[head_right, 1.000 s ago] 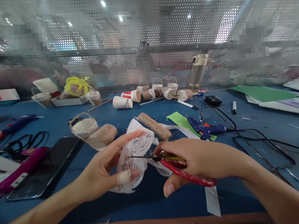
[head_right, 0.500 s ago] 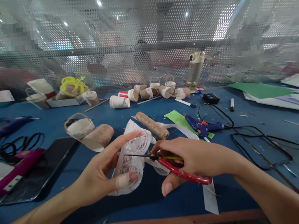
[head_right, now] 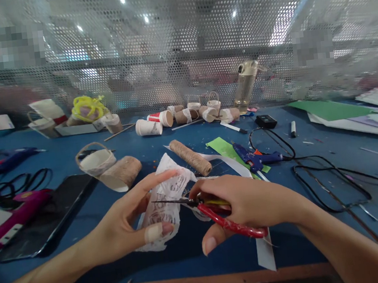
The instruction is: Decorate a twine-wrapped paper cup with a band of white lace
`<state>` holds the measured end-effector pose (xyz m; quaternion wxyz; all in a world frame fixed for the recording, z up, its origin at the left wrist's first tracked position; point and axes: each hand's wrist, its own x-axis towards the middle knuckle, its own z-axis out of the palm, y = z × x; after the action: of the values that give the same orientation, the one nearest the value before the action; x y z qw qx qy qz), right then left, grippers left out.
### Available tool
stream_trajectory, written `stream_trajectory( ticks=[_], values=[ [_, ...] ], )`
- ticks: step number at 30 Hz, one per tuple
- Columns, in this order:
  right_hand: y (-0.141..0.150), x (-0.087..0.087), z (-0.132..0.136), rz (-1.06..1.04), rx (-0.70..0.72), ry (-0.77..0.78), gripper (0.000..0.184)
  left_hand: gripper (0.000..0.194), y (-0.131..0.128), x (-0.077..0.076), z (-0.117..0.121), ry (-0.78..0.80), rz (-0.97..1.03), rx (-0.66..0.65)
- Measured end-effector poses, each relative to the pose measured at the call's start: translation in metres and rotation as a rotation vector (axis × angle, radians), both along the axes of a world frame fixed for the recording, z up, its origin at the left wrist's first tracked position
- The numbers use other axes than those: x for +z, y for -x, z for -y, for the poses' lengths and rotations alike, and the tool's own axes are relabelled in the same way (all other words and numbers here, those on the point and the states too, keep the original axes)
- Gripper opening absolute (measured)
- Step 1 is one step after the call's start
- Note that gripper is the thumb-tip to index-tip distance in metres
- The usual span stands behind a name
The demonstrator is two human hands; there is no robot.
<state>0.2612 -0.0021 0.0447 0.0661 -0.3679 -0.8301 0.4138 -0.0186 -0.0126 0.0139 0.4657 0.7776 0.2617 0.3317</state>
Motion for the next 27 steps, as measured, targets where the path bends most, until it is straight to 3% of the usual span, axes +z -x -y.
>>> stream_trajectory(
  ticks=[6, 11, 19, 27],
  values=[
    [-0.0012, -0.0011, 0.0007, -0.017, 0.003, 0.027, 0.069, 0.057, -0.0007, 0.0005, -0.0016, -0.058, -0.003, 0.02],
    [-0.0025, 0.0003, -0.0012, -0.002, 0.018, 0.059, 0.065, 0.04, -0.0022, -0.0025, -0.0058, -0.039, 0.128, -0.024],
    [-0.0051, -0.0015, -0.0031, -0.024, 0.039, 0.088, 0.069, 0.049, 0.0, 0.0009, -0.0036, 0.119, 0.121, -0.048],
    [-0.0057, -0.0001, -0.0021, -0.039, -0.005, 0.101, 0.07, 0.057, -0.0006, -0.0003, -0.0023, 0.122, 0.102, -0.005]
  ],
)
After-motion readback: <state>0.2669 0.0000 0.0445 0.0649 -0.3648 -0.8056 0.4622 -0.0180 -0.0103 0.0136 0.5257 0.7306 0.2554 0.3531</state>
